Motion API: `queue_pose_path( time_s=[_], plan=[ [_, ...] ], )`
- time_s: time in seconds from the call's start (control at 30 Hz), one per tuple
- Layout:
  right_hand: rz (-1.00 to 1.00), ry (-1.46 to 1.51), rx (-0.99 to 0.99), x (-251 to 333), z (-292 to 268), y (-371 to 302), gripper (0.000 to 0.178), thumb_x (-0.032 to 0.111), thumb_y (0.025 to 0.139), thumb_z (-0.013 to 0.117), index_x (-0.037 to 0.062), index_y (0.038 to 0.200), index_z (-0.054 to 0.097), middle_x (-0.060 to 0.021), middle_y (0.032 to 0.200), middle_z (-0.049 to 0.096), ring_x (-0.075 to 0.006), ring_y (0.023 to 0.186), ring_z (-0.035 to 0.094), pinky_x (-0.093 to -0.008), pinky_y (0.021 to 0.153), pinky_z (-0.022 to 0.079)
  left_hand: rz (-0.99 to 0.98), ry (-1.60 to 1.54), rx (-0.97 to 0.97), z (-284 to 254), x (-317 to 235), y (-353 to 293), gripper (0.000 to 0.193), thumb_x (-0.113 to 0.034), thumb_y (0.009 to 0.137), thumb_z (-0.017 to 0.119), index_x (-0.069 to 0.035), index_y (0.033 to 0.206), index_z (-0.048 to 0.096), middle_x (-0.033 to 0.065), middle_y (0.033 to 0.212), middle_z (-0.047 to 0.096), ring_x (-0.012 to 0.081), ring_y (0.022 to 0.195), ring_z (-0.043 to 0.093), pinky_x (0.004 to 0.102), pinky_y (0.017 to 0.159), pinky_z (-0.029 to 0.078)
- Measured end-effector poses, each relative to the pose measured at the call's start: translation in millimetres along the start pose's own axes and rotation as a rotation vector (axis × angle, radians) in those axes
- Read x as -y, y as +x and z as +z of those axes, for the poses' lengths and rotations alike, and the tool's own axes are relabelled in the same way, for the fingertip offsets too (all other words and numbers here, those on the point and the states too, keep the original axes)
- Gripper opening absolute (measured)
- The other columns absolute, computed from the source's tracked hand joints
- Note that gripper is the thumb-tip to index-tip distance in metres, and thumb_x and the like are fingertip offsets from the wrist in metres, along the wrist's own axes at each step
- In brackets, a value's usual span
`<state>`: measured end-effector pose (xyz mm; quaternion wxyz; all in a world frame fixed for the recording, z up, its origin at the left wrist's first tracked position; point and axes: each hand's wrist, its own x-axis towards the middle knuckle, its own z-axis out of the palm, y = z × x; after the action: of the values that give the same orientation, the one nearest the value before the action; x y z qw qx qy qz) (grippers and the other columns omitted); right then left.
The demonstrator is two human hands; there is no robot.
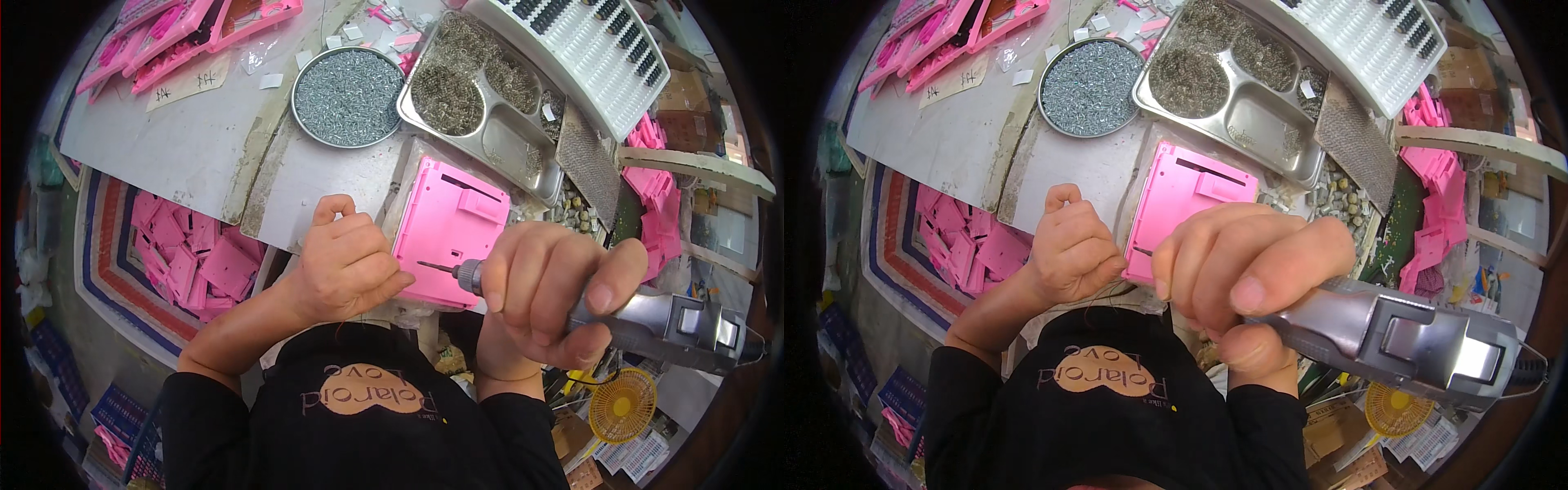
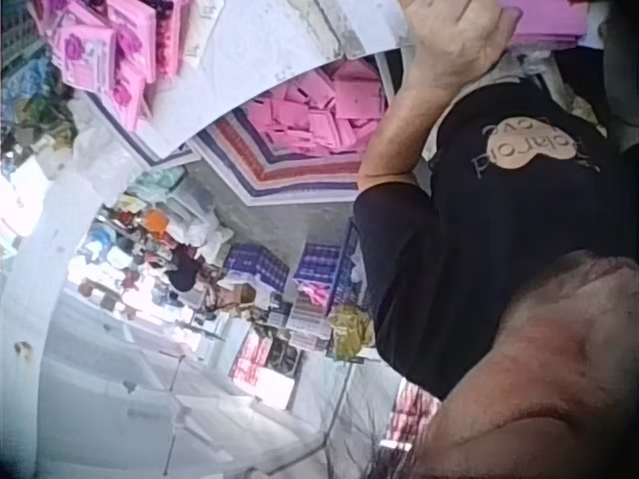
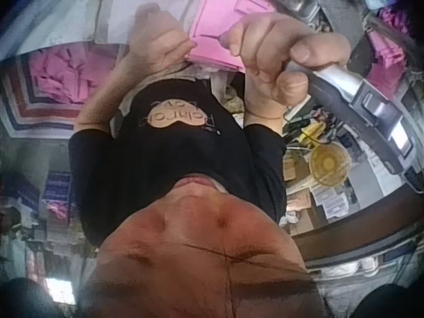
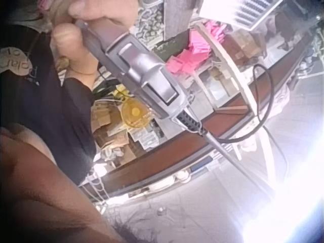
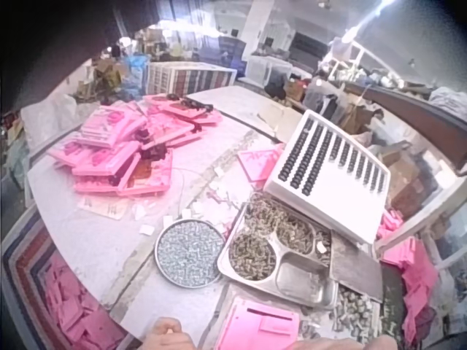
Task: Assembling and soldering components inside a pink plastic electronic housing.
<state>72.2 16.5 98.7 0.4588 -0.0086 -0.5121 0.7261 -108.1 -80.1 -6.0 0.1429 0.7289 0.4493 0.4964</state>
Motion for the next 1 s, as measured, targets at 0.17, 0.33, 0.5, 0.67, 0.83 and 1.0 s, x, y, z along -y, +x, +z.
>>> queue_pose_path(
  time_s=[0.17, 0.33, 0.5, 0.67, 0.83, 1.0],
  plan=[
    [0.034, -0.001, 0.039, -0.5, -0.3, -1.0, 0.032, 0.016, 0.093, 0.078, 0.0082, 0.11, 0.052, -0.0058, 0.069, 0.059, -0.0175, 0.057, 0.055, -0.036, 0.062, 0.051, -0.109, 0.132, -0.015, 0.6, -9.2, 2.7, 0.019, -0.017, 0.076, 0.083, -0.013, 0.088, 0.068, -0.0034, 0.084, 0.063, 0.0169, 0.072, 0.057, 0.0399, 0.079, 0.033],
    [0.03, -0.17, 0.056, -9.3, 4.1, -1.2, 0.029, 0.029, 0.099, 0.072, 0.0148, 0.112, 0.05, 0.0035, 0.062, 0.057, -0.0107, 0.049, 0.053, -0.0287, 0.052, 0.048, -0.218, 0.083, -0.005, 0.6, -12.0, -6.2, 0.021, -0.011, 0.079, 0.082, -0.013, 0.098, 0.072, -0.0035, 0.09, 0.07, 0.0143, 0.076, 0.063, 0.0406, 0.083, 0.034],
    [0.038, -0.208, 0.021, -15.3, 10.7, -2.3, 0.031, 0.032, 0.098, 0.073, 0.0165, 0.108, 0.048, 0.0053, 0.059, 0.055, -0.0103, 0.046, 0.052, -0.0287, 0.049, 0.048, -0.207, 0.069, 0.043, -4.1, -15.5, -4.7, 0.021, -0.011, 0.079, 0.082, -0.012, 0.098, 0.072, -0.0026, 0.088, 0.071, 0.0141, 0.076, 0.066, 0.0409, 0.088, 0.035],
    [0.076, -0.166, -0.002, -19.2, 14.1, -8.1, 0.031, 0.022, 0.092, 0.078, 0.0121, 0.105, 0.051, -0.0002, 0.062, 0.057, -0.0151, 0.05, 0.054, -0.0334, 0.053, 0.05, -0.166, 0.113, 0.122, -13.1, -16.5, -4.2, 0.019, -0.012, 0.078, 0.083, -0.011, 0.094, 0.072, -0.0005, 0.091, 0.072, 0.0149, 0.078, 0.067, 0.0414, 0.088, 0.037],
    [0.148, -0.06, -0.055, -17.5, 14.9, -20.2, 0.03, 0.0, 0.086, 0.081, 0.0041, 0.103, 0.057, -0.0087, 0.073, 0.062, -0.0223, 0.062, 0.061, -0.0394, 0.063, 0.052, -0.113, 0.019, 0.085, -9.2, -6.2, -10.8, 0.016, -0.01, 0.079, 0.082, -0.009, 0.092, 0.072, 0.0027, 0.09, 0.071, 0.0166, 0.082, 0.069, 0.0397, 0.085, 0.044],
    [0.216, -0.221, -0.16, -27.2, 10.0, -31.9, 0.029, -0.004, 0.085, 0.079, 0.0041, 0.101, 0.056, -0.0097, 0.08, 0.062, -0.0221, 0.072, 0.064, -0.04, 0.073, 0.055, -0.353, 0.056, -0.023, -10.8, 14.4, -26.9, 0.014, -0.011, 0.085, 0.078, -0.007, 0.082, 0.065, 0.0035, 0.071, 0.06, 0.0223, 0.068, 0.061, 0.0394, 0.075, 0.043]
  ],
)
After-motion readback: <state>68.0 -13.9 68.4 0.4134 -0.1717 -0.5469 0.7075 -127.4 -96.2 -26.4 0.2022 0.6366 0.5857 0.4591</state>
